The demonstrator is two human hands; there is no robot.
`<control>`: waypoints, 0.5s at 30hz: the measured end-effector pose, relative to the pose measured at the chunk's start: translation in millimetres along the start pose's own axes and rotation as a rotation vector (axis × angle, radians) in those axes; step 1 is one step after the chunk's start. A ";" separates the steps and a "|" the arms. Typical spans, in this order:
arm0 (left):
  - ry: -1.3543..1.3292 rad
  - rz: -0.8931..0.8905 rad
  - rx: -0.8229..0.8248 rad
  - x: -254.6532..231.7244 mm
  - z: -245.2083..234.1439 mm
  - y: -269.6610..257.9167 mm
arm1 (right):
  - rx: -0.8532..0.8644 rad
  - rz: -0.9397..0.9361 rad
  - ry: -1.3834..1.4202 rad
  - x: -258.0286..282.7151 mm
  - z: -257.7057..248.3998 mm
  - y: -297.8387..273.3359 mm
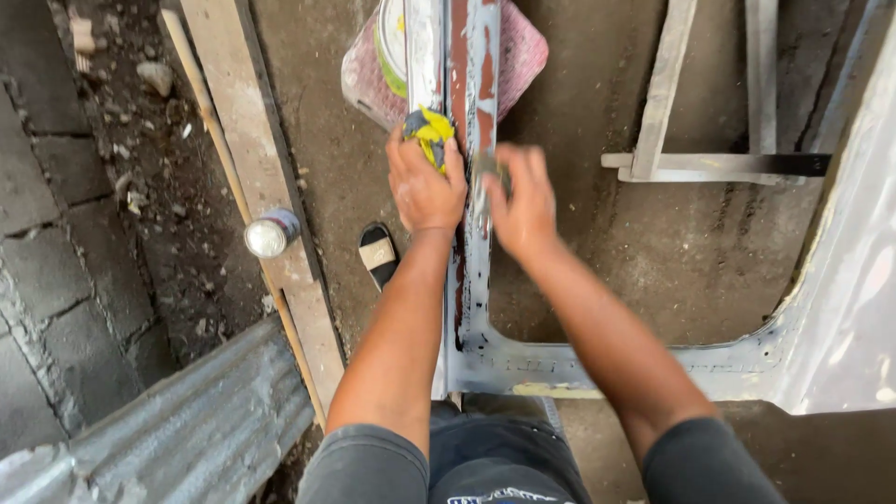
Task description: The person sands a metal frame using a sanding block and a yellow cloth. They repeatedly dip the sanding block into a bucket of water and wipe the frame to remove residue. The person works on different sections of the frame, including the edges and flat surfaces.
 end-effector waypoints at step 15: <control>0.056 0.207 0.076 -3.9 -12.5 7.5 | 0.079 -0.025 -0.049 0.3 -6.0 33.1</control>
Point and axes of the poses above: each hand's wrist, its own y-axis towards the middle knuckle, its own z-axis out of the palm, x = y × z, the point moved 1 cm from there along y, towards the middle knuckle, and after that the axes turned 6 degrees about y, right-handed, at the moved point
